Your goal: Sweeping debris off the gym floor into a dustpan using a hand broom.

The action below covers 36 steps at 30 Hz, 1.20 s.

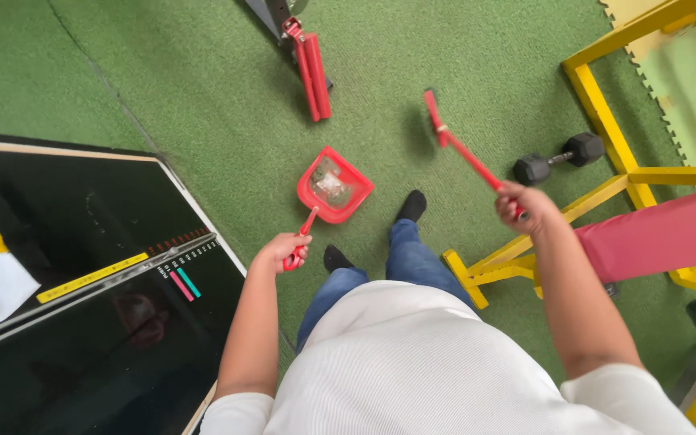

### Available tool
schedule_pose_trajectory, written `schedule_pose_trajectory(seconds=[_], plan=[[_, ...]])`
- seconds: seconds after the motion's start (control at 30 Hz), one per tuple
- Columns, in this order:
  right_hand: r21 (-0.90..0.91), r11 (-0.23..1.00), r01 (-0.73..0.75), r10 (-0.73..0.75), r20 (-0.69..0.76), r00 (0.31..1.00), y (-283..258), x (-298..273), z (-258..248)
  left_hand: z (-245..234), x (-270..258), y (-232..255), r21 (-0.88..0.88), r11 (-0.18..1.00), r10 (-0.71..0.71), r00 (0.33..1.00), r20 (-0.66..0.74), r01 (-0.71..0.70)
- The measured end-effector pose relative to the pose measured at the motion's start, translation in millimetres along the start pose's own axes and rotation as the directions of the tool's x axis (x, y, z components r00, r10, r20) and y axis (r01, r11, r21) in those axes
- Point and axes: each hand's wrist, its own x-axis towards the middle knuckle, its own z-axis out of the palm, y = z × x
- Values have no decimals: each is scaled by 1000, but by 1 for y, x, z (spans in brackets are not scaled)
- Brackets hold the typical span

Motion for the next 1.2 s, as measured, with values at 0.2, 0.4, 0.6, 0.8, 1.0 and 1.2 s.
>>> schedule_pose_trajectory(seconds=[0.2, 0.4, 0.6, 0.8, 1.0, 1.2], plan=[[200, 980, -2, 20, -90, 996, -146, 69, -95, 91, 77, 61, 71, 997, -37, 999, 4, 36], [146, 989, -7, 42, -240, 970, -131, 138, -100, 167, 150, 98, 70, 988, -142, 990, 17, 140], [-392, 915, -97, 39, -153, 988, 28, 60, -9, 201, 145, 130, 141, 981, -122, 987, -104, 136], [-252, 928, -276, 313, 122, 942, -52, 0, -32, 202, 155, 146, 106, 976, -177, 978, -108, 189], [-86, 982, -167, 180, 178, 968, -159, -31, -89, 236, 138, 163, 91, 983, -142, 977, -159, 158], [-6, 995, 96, -96, 9, 995, -198, 26, -104, 252, 158, 171, 132, 985, -102, 991, -86, 113]])
